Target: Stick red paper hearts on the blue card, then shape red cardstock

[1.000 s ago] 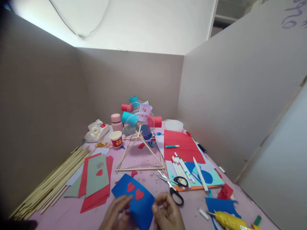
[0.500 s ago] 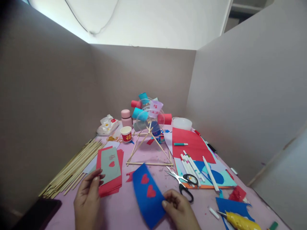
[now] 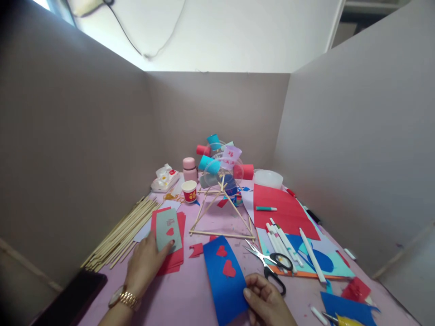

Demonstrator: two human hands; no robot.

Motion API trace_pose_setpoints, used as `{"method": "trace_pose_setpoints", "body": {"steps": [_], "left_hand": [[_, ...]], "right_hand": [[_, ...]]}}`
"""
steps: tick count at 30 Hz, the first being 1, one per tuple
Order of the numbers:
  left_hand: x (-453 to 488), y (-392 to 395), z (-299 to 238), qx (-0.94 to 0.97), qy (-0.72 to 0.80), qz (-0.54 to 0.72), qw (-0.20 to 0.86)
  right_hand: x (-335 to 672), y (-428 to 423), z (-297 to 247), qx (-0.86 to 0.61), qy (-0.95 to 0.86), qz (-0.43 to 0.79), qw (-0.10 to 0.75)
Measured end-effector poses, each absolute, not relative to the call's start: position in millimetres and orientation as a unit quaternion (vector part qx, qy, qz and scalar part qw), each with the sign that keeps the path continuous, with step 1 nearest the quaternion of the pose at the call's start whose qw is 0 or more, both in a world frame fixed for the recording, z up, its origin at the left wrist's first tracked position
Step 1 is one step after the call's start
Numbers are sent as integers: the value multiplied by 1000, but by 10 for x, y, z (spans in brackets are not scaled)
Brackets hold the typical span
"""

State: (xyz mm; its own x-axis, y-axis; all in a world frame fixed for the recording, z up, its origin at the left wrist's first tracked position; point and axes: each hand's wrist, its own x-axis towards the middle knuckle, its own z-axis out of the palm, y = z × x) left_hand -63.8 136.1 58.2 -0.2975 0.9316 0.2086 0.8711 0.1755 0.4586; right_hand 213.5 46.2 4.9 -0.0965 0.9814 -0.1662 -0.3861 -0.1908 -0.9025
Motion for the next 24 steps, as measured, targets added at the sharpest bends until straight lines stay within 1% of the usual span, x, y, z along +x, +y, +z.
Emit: {"method": "trace_pose_setpoints", "body": {"steps": [3,6,11,14,17,21,24], "left_hand": [[-581,1413,603,572,796,193,43],[-565,1459,619,556,813,160,59],[-627,1526,636,537,816,173,125],[-705,1522,640,518,803,233,179],[-769,1462,621,499,759,331,256],[-721,1310,553,453,669,466,361],[-555,1167,491,421,604,533,416]], "right_hand": [[2134,486,-30,-427,-358,655,510],[2130,495,-82,-423,-355,660,509],[2117,494,-112,-406,-356,666,514],[2124,497,-113,-410,-368,664,505],[2124,493,-87,-409,-374,659,509],[2104,471,-8,-390,-366,655,533],[2097,455,52,-360,-349,664,555]]}}
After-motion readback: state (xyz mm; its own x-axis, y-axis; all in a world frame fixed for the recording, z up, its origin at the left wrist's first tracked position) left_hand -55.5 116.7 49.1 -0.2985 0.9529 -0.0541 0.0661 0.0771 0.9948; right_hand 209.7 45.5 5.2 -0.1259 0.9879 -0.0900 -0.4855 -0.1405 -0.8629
